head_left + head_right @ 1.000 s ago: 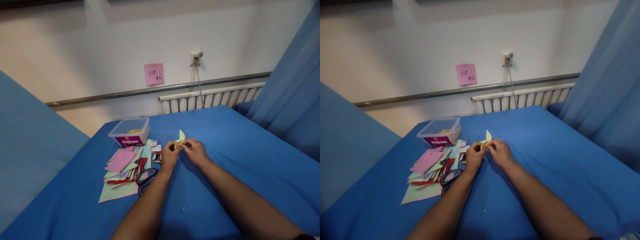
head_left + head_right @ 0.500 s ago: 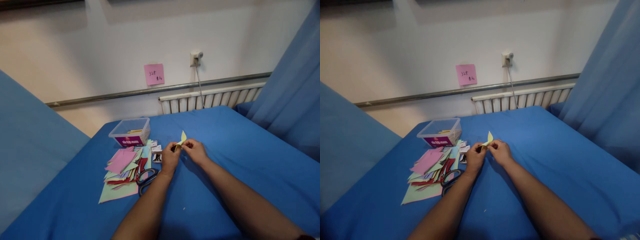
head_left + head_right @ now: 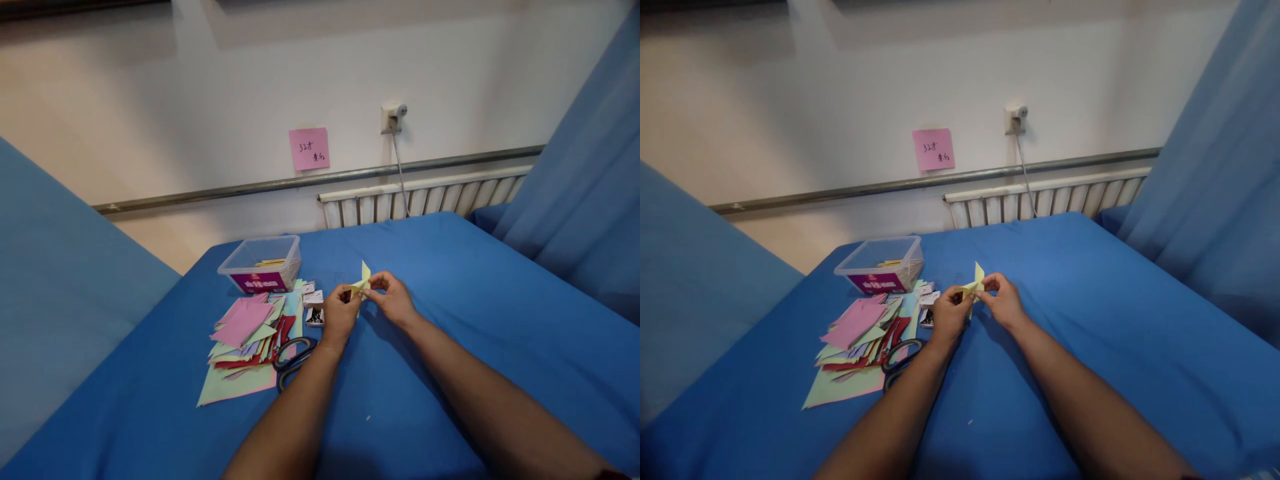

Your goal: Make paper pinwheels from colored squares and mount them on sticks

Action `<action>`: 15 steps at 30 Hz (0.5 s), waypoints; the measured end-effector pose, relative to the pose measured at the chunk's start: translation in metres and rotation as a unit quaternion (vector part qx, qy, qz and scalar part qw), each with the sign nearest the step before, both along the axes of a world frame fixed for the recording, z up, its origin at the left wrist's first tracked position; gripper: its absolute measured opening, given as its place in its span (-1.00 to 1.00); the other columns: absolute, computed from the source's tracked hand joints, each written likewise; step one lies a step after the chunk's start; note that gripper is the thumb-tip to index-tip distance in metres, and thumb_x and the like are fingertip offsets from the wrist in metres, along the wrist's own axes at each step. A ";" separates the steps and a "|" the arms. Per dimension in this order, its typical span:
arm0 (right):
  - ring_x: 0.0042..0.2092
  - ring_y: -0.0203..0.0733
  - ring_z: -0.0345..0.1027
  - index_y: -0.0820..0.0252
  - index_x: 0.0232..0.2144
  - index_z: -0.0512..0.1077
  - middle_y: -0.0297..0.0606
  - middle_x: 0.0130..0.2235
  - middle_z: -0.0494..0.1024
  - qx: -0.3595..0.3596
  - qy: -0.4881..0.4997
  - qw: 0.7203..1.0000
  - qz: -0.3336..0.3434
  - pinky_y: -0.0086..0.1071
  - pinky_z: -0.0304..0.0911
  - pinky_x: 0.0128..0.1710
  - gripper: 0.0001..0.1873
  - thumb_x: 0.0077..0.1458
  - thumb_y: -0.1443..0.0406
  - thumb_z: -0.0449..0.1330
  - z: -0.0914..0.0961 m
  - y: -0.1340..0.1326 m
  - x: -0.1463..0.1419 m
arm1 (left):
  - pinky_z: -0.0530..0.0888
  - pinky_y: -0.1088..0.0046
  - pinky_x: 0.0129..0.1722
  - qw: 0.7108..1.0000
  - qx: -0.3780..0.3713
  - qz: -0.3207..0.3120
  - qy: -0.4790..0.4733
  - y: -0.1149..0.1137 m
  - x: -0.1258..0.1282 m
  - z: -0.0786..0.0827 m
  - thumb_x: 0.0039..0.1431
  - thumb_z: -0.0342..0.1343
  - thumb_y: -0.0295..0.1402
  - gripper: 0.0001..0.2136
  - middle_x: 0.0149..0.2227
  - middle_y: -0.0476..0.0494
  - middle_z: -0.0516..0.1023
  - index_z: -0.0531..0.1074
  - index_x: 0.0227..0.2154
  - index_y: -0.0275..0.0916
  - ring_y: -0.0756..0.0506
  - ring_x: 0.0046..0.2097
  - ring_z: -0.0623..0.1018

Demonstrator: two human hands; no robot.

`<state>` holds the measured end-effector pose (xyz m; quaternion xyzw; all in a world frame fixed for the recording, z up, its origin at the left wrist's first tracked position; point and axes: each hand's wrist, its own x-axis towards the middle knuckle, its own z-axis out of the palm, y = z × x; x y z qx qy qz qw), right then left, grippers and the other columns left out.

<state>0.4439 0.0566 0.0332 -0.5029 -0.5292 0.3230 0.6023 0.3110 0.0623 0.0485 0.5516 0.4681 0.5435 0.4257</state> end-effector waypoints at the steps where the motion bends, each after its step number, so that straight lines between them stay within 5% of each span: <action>1: -0.28 -0.18 0.46 0.15 -0.22 0.36 -0.24 -0.32 0.55 0.001 0.002 1.000 -0.003 -0.28 0.34 -0.21 -0.66 -0.11 0.25 0.27 0.000 0.000 0.000 | 0.27 0.54 -0.48 1.000 -0.002 -0.001 -0.004 0.000 0.000 0.000 -0.18 0.25 -0.35 -0.84 -0.56 0.02 0.46 0.50 -0.47 -0.28 0.03 -0.51 0.36; 4: -0.26 -0.16 0.46 0.17 -0.05 0.32 -0.19 -0.24 0.58 -0.010 -0.019 1.000 -0.006 -0.27 0.33 -0.22 -0.50 -0.10 0.26 0.28 0.000 0.000 0.002 | 0.27 0.54 -0.48 1.000 -0.003 0.000 -0.006 0.000 0.000 0.001 -0.20 0.26 -0.36 -0.84 -0.56 0.01 0.46 0.51 -0.47 -0.29 0.03 -0.51 0.37; 9: -0.30 -0.17 0.43 0.18 -0.36 0.47 -0.23 -0.33 0.58 -0.034 -0.071 0.997 0.026 -0.31 0.31 -0.27 -0.81 -0.04 0.21 0.23 -0.002 0.001 0.004 | 0.27 0.54 -0.49 1.000 -0.008 -0.005 0.000 -0.001 0.000 0.002 -0.18 0.23 -0.38 -0.86 -0.56 0.02 0.46 0.50 -0.47 -0.29 0.03 -0.51 0.37; 15: -0.38 -0.23 0.37 0.19 -0.39 0.47 -0.28 -0.40 0.54 -0.022 -0.043 0.997 0.064 -0.37 0.28 -0.36 -0.80 -0.03 0.18 0.21 -0.004 0.002 0.004 | 0.28 0.54 -0.47 1.000 -0.016 -0.015 -0.014 0.001 0.000 -0.003 -0.19 0.25 -0.35 -0.85 -0.54 0.01 0.47 0.49 -0.48 -0.29 0.03 -0.49 0.39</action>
